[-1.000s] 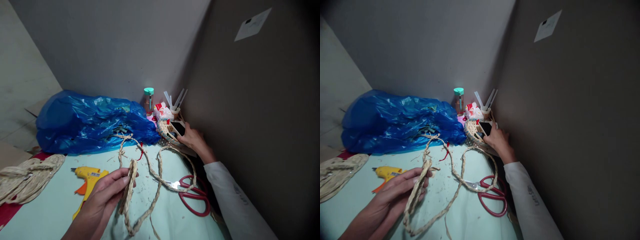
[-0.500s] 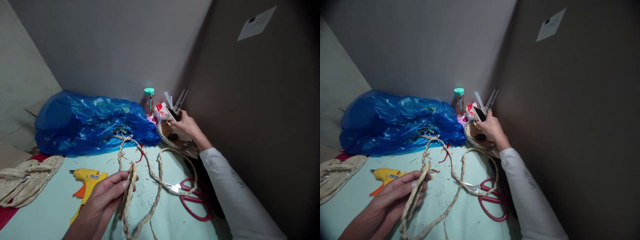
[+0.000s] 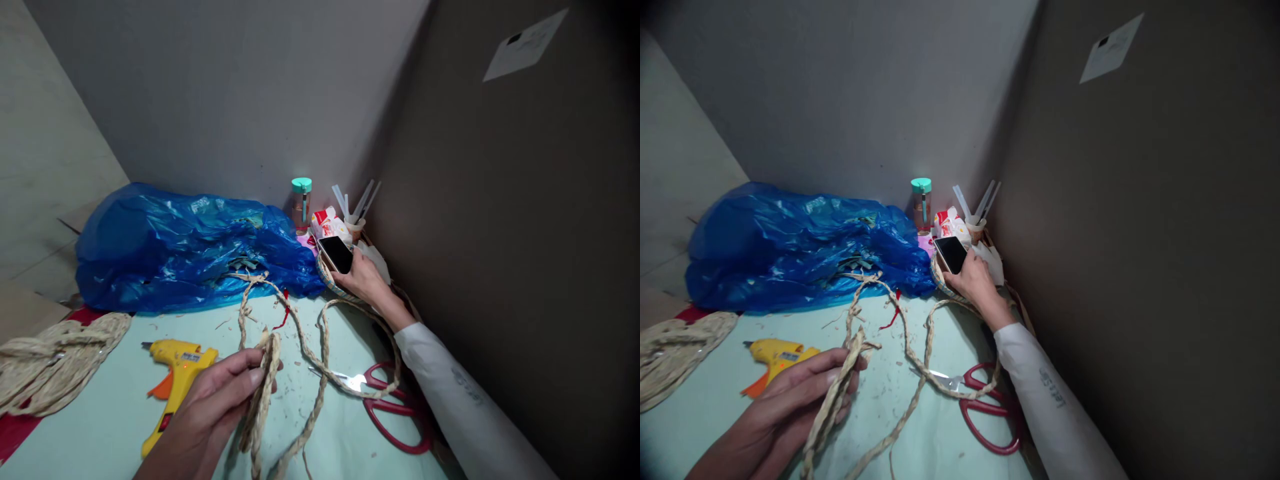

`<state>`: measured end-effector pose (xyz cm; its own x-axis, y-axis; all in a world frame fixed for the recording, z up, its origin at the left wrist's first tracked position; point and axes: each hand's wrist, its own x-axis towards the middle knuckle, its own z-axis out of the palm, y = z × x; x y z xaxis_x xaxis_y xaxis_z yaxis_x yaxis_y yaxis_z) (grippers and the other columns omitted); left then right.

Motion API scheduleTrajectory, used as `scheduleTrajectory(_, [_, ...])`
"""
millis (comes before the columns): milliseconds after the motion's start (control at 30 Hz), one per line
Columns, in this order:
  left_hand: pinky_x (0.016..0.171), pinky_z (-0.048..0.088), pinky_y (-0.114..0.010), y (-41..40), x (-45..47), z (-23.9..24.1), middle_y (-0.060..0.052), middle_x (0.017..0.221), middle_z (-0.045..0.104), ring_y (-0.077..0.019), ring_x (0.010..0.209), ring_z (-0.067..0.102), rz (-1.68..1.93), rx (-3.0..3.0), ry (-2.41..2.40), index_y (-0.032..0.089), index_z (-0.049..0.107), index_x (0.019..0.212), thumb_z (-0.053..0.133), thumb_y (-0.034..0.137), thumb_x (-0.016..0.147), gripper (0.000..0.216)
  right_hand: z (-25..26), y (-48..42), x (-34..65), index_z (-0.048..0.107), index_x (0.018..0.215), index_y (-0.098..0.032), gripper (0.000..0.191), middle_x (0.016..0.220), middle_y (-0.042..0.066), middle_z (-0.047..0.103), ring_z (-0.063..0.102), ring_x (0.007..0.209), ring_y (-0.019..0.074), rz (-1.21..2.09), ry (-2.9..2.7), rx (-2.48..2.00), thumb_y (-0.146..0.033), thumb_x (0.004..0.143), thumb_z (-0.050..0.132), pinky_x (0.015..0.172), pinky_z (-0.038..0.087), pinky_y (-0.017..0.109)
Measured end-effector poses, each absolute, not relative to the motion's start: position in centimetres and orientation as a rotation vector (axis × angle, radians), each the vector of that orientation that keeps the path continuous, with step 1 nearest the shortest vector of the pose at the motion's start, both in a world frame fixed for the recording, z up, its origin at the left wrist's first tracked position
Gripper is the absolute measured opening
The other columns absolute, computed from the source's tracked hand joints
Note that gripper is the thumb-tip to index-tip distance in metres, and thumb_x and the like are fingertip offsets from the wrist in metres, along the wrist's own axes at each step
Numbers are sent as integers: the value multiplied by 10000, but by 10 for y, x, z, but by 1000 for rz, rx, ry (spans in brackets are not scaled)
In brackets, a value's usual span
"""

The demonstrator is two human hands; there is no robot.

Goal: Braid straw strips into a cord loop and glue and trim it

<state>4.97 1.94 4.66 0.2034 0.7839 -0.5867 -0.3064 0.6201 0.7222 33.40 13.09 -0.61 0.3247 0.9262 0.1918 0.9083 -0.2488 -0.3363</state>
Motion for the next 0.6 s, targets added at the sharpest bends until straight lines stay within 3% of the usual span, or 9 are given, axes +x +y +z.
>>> scheduleTrajectory(200, [708,568,-222,23,48,38,-37,892,779,-200,800,720,788,566,1142,219,768,802,842,206,615,201,-9,117,336,502,1240,-90,630,1105,201,663,618,1008,338,-124,-1589,-2128,-448,752,675,810,473,367])
scheduleTrajectory(400, [719,550,-199,19,53,51,-22,831,773,-175,780,700,780,549,1147,230,773,774,826,184,635,155,4,106,327,459,1378,-142,658,1248,160,609,527,1110,333,-341,-1661,-1942,-413,801,624,951,412,419])
scheduleTrajectory(600, [712,539,-216,17,54,51,-42,810,761,-178,753,694,783,561,1154,204,773,819,824,210,654,173,7,97,316,442,1403,-187,630,1409,136,517,474,1174,335,-401,-1752,-1790,-433,849,611,975,407,458])
